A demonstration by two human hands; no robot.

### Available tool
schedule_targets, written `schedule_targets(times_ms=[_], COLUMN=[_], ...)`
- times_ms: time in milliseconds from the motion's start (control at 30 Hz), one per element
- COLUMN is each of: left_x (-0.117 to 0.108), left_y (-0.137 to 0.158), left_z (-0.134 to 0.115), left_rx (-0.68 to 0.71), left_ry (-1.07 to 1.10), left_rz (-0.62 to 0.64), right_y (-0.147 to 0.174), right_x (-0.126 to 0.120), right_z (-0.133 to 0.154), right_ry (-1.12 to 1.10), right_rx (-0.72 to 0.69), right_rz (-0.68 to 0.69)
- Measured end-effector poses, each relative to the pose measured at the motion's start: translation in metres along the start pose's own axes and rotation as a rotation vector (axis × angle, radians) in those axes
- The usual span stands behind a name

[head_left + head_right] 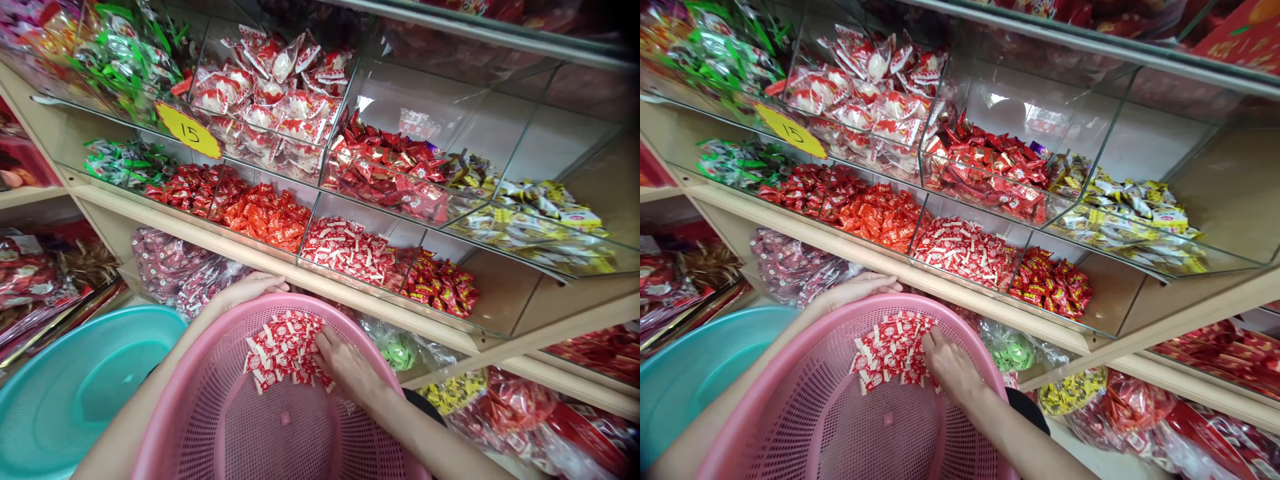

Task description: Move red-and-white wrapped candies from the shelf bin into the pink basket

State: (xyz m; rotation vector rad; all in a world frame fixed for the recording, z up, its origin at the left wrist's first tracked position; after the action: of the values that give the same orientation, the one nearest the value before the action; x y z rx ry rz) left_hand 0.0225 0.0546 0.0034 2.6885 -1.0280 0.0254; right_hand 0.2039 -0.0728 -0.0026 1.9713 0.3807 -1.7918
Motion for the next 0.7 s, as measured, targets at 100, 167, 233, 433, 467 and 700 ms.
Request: schedule_targets(times_ms=[100,167,233,433,467,700], left_x=[0.0008,0.0007,0.0002,-0.0015,-0.0020,-0.0043], left_y=[0.0008,0.0016,0.0021,0.0008,0.0005,-0.0027], left_z=[-0.0012,-0.0019,-0.0020,-0.0008,-0.0005,0.0030], left_rx=[-0.013,-0.018,-0.025,-0.016,-0.017,-0.013], left_ry=[0.012,0.000,-0.024,-0.058,-0.062,-0.050], left_rz=[-0.015,-0.028,-0.035,-0.015,-0.015,0.002], right_y=[-0.0005,-0.0007,-0.0009,-0.0013,-0.0012,0.0003], right_x=[-0.0020,-0.0037,-0.0043,-0.0042,-0.0042,-0.0037], right_z=[-0.0013,-0.0017,-0.0018,-0.0019,-0.0019,-0.0013], right_ry=[-0.065,-0.097,-0.110,-0.103,-0.100,-0.102], right_rx=[0.034,0.044,0.049,0.055,0.056,0.070], right_rz=[0.071,0.086,0.099,0.084,0.080,0.090])
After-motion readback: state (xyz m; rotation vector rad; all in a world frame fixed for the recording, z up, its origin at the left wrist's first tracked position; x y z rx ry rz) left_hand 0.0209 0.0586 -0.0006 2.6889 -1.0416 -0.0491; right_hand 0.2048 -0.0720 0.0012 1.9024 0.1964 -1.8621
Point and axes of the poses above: each hand's wrist, its own y-axis away from the middle knuckle, its own x-axis out of the palm, z = x × y, the point moved 5 cm from there along -y, towards the middle knuckle, and after that the axes turned 12 degrees about z, right-handed, at the moved point
